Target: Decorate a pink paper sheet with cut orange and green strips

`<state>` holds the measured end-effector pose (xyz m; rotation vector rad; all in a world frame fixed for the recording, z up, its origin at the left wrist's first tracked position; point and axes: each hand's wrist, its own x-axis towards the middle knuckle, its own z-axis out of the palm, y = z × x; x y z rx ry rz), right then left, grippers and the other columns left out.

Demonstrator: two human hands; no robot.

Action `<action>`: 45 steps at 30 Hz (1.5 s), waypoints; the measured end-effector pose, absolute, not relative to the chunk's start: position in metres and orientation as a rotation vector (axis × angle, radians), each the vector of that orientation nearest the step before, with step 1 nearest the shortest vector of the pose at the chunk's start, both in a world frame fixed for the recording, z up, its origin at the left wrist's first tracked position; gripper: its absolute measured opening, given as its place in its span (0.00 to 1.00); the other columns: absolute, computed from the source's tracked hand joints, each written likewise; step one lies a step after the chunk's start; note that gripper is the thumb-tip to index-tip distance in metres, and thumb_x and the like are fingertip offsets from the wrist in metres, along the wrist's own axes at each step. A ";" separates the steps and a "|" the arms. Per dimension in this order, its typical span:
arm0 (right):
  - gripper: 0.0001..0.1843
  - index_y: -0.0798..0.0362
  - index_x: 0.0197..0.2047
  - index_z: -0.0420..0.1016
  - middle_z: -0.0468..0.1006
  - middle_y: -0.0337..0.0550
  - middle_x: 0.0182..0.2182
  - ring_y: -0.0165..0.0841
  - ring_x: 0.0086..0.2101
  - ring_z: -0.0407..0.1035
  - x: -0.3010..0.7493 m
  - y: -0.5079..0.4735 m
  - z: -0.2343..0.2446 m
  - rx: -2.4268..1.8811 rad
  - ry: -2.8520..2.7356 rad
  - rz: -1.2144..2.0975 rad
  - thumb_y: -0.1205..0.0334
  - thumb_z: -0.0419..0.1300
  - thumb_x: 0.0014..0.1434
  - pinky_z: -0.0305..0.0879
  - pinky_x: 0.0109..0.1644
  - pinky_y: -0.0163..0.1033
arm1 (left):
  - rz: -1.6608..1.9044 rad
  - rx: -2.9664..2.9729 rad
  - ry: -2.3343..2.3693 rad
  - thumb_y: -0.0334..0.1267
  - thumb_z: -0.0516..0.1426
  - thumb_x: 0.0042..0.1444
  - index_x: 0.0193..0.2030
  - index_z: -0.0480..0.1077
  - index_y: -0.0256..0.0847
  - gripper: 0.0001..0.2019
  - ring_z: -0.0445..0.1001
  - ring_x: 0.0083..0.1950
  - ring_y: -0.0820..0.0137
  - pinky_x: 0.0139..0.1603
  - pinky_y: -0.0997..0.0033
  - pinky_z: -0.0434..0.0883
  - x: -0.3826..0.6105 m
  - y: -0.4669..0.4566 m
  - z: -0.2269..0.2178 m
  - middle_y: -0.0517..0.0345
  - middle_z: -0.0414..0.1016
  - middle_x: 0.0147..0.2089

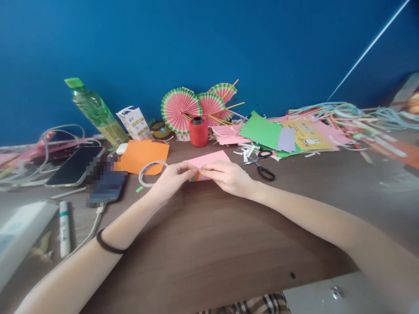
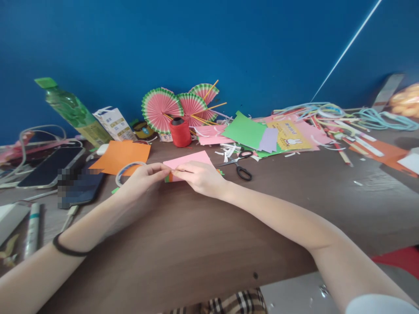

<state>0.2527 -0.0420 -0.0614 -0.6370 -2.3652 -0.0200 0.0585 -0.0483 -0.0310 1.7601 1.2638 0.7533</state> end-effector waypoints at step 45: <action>0.08 0.56 0.33 0.76 0.78 0.41 0.28 0.29 0.28 0.68 0.298 -0.025 0.012 -1.168 -2.172 0.775 0.63 0.60 0.47 0.61 0.32 0.35 | 0.676 2.380 1.553 0.40 0.53 0.49 0.30 0.71 0.40 0.09 0.70 0.32 0.69 0.34 0.73 0.65 0.028 -0.039 0.010 0.59 0.74 0.29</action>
